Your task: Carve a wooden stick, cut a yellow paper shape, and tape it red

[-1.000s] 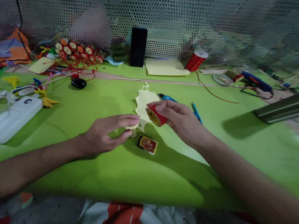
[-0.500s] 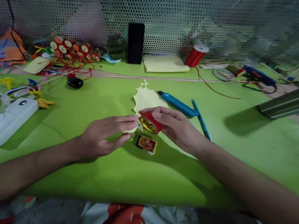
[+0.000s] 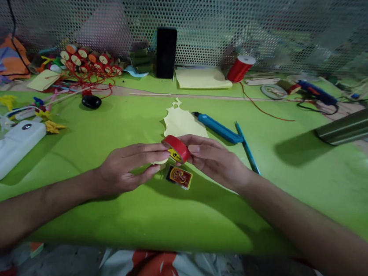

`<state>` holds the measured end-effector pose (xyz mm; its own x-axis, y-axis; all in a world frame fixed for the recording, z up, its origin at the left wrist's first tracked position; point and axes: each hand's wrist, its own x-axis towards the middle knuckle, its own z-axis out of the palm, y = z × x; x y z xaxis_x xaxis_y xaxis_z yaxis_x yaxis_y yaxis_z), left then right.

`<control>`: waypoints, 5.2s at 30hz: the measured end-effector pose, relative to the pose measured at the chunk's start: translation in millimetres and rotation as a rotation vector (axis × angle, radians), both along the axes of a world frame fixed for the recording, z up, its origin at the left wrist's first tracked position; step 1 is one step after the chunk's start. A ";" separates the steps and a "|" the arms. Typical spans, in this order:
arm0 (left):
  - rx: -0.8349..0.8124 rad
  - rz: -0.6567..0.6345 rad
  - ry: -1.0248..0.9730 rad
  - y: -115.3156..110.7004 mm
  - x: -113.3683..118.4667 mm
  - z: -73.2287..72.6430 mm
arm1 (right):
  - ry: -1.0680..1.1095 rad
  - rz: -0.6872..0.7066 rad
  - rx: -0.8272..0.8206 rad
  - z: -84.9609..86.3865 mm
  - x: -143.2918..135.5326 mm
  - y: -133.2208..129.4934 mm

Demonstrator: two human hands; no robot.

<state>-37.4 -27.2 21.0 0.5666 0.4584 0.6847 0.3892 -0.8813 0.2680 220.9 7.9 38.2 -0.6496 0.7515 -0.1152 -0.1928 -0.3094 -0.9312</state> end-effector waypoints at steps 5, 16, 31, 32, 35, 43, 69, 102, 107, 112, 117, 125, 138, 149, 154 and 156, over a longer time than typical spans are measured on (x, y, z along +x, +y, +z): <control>0.010 -0.002 0.002 2.0 -1.1 -0.9 | 0.036 0.021 0.011 -1.2 0.4 1.1; -0.006 0.007 -0.006 6.3 -3.7 -3.3 | 0.077 0.109 -0.087 -6.6 -1.1 -2.8; 0.011 0.063 -0.003 0.5 -1.9 -2.3 | -0.081 0.122 0.077 -6.9 4.5 3.1; 0.020 0.064 -0.003 0.7 -2.3 -2.4 | -0.087 0.122 0.084 -7.4 4.6 3.6; 0.041 0.076 0.002 1.0 -3.3 -2.4 | -0.082 0.129 0.100 -8.9 5.0 4.5; 0.103 0.110 0.028 2.7 -5.9 2.5 | -0.064 0.057 0.114 -6.9 4.9 4.8; 0.145 0.105 0.069 6.0 -7.2 5.8 | -0.909 0.034 0.770 18.1 8.8 -7.8; 0.231 0.184 0.434 34.2 -28.8 -11.8 | -0.855 -0.060 0.653 9.6 11.6 10.4; 0.024 0.152 0.552 32.6 -25.9 -18.1 | -0.544 -0.009 0.359 4.5 13.8 13.7; -0.167 0.158 0.443 34.7 -22.2 -14.6 | -0.361 0.029 0.208 5.7 13.2 13.3; -0.140 0.243 0.221 29.9 -20.1 -12.5 | -0.256 0.065 0.171 11.1 12.7 9.1; -0.163 0.164 0.132 8.6 -10.7 -0.7 | -0.229 0.244 0.161 12.8 13.5 0.7; -0.028 0.002 -0.051 2.1 -3.2 -2.7 | -0.223 0.224 0.235 5.3 8.7 -1.9; 0.006 -0.029 0.001 3.3 -2.9 -4.2 | -0.257 0.193 0.345 3.3 6.2 -3.3; -0.028 -0.052 0.004 3.9 -2.2 -4.7 | -0.285 0.172 0.367 3.9 4.8 -4.1; -0.035 -0.046 -0.006 4.0 -2.4 -5.4 | -0.283 0.157 0.374 3.5 4.0 -4.5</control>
<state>-39.8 -23.2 15.6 0.5836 0.4557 0.6721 0.3471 -0.8883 0.3009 224.9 3.3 41.7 -0.7402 0.6710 -0.0447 0.1058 0.0506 -0.9931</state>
